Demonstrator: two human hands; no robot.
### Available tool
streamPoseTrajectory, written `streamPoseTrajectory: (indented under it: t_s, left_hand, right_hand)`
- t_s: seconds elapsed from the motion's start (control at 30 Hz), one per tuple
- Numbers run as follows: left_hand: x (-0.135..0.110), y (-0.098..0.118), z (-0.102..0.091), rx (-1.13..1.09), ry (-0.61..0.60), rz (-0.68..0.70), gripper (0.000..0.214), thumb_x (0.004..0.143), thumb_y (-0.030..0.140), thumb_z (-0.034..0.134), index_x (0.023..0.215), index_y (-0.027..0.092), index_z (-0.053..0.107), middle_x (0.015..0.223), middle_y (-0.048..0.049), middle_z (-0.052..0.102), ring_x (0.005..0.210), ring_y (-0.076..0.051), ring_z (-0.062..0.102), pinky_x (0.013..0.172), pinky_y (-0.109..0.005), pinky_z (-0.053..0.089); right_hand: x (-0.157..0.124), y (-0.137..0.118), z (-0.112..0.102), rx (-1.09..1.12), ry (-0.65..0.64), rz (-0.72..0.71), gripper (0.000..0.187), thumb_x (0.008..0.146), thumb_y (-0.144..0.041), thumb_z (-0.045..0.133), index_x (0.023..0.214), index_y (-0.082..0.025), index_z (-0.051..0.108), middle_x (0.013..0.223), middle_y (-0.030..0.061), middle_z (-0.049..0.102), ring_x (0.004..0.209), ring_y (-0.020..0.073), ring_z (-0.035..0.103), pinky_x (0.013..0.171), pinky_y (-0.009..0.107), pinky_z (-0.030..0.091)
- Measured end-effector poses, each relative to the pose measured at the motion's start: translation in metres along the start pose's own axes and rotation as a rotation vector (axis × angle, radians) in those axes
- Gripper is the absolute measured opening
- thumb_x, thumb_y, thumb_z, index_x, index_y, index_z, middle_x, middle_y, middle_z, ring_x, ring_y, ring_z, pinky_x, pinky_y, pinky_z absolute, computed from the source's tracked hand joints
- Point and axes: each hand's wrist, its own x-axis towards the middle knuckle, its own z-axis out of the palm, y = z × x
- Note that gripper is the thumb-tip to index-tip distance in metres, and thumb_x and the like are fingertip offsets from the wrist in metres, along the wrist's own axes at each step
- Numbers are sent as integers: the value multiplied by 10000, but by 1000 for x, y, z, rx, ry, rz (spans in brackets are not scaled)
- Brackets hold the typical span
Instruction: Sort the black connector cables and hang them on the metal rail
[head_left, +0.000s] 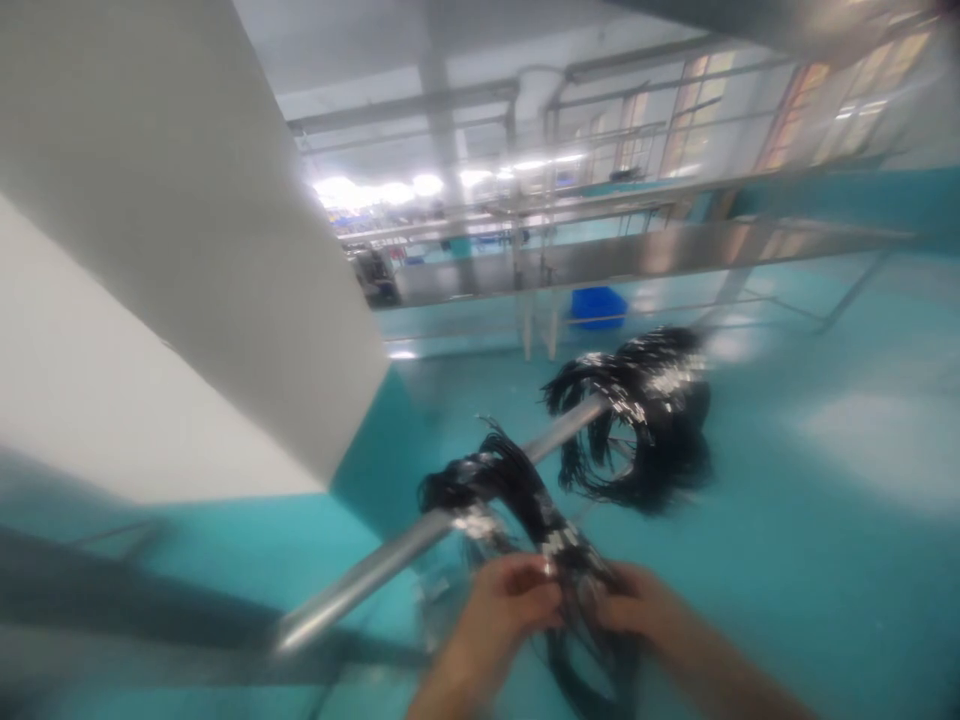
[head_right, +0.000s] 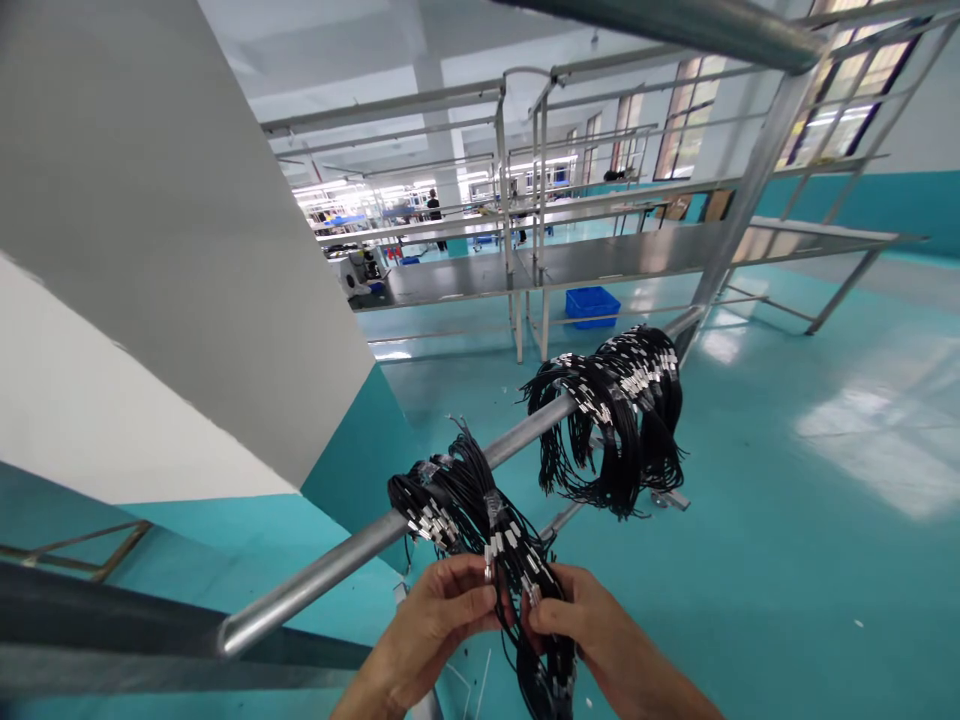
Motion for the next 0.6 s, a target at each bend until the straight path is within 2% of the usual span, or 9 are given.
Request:
streamPoseTrajectory:
  t_s: [0.13, 0.3, 0.4, 0.47, 0.53, 0.6]
  left_hand:
    - [4, -3, -4, 57, -12, 9, 255, 627, 203, 734, 847, 115, 639, 797, -86, 668, 734, -178, 609, 745, -351, 470]
    - [1, 0, -4, 90, -32, 32, 225, 665, 215, 706, 854, 114, 640, 818, -81, 652, 790, -182, 596, 777, -351, 455]
    - [1, 1, -4, 74, -39, 27, 225, 657, 214, 712, 849, 116, 647, 817, -82, 655, 773, -179, 598, 770, -345, 458]
    - [0, 1, -4, 63, -38, 26, 232, 644, 216, 721, 842, 117, 651, 823, -86, 659, 766, -185, 603, 756, -341, 463]
    - [0, 1, -3, 54, -22, 32, 237, 639, 220, 724, 841, 117, 654, 821, -91, 662, 757, -192, 606, 743, -347, 471]
    - [-1, 3, -1, 55, -24, 33, 221, 667, 231, 702, 848, 113, 657, 815, -97, 665, 748, -192, 606, 742, -352, 474]
  right_hand:
    - [5, 8, -6, -8, -36, 37, 88, 617, -174, 623, 701, -147, 619, 662, 13, 619, 634, 168, 539, 626, 279, 409]
    - [-3, 3, -1, 83, -18, 17, 110, 661, -154, 568, 765, -150, 603, 691, 10, 578, 642, 151, 513, 646, 272, 387]
    - [-6, 1, -2, 95, -60, 12, 131, 658, -160, 556, 780, -144, 600, 657, 11, 567, 618, 146, 497, 615, 263, 375]
    - [-6, 2, -2, 107, -73, 13, 112, 670, -170, 556, 773, -149, 594, 637, 8, 557, 644, 155, 510, 649, 275, 388]
    - [-3, 3, -3, 80, -81, -11, 102, 677, -196, 591, 767, -149, 592, 676, 15, 571, 698, 163, 529, 705, 291, 399]
    - [2, 7, -4, -7, -80, -46, 227, 634, -259, 676, 814, -140, 605, 739, 27, 596, 719, 167, 534, 705, 293, 410]
